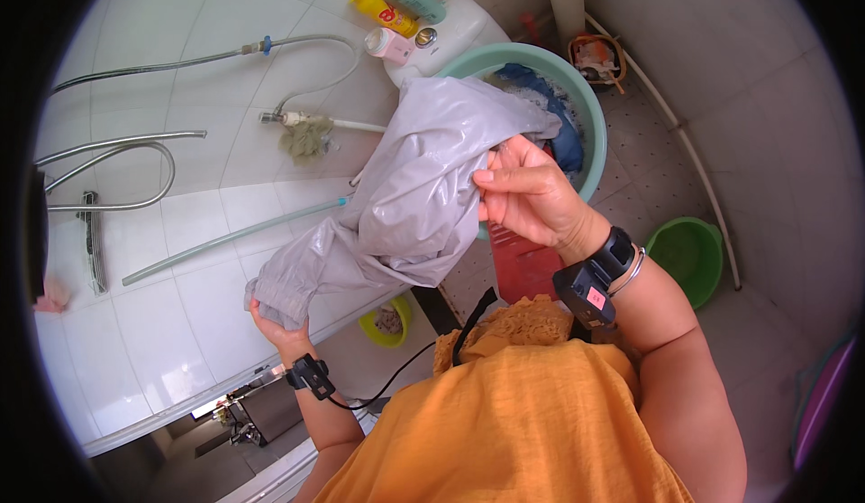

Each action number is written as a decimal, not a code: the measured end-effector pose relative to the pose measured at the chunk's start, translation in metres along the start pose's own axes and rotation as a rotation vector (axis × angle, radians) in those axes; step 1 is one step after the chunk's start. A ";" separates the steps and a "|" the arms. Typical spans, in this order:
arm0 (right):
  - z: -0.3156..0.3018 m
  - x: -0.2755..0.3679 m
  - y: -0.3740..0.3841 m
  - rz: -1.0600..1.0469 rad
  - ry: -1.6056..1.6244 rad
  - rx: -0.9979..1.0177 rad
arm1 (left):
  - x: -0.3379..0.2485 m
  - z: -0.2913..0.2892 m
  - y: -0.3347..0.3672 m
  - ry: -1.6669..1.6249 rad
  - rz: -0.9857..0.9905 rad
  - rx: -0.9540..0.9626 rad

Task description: The person washes clothes by hand, scrubbing pants on a washboard in a tub of soapy water, lifting them up, and tossing one into a bucket.

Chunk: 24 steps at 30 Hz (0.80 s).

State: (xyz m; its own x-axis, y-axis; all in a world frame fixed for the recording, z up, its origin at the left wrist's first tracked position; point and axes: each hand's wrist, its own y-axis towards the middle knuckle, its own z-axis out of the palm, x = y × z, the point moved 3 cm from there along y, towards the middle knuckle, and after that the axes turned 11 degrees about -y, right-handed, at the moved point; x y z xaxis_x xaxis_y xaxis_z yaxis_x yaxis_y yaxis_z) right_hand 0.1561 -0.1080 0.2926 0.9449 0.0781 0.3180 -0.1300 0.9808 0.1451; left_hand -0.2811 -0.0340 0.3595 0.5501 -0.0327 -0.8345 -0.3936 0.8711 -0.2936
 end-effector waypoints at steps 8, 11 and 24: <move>-0.024 0.005 0.010 -0.084 -0.055 -0.270 | -0.051 0.008 -0.031 0.015 0.247 0.069; -0.046 0.003 0.004 -0.086 -0.063 -0.307 | -0.058 0.048 -0.068 0.059 0.426 0.083; -0.055 0.013 0.019 -0.064 0.109 -0.447 | 0.014 0.027 -0.031 0.129 -0.154 0.117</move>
State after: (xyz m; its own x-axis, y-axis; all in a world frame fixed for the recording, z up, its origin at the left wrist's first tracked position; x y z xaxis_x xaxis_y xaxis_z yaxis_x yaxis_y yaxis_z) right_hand 0.1824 -0.0783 0.2477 0.9759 0.0096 0.2179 0.0495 0.9632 -0.2643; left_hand -0.2414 -0.0484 0.3699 0.4955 -0.2258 -0.8387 -0.2197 0.9016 -0.3725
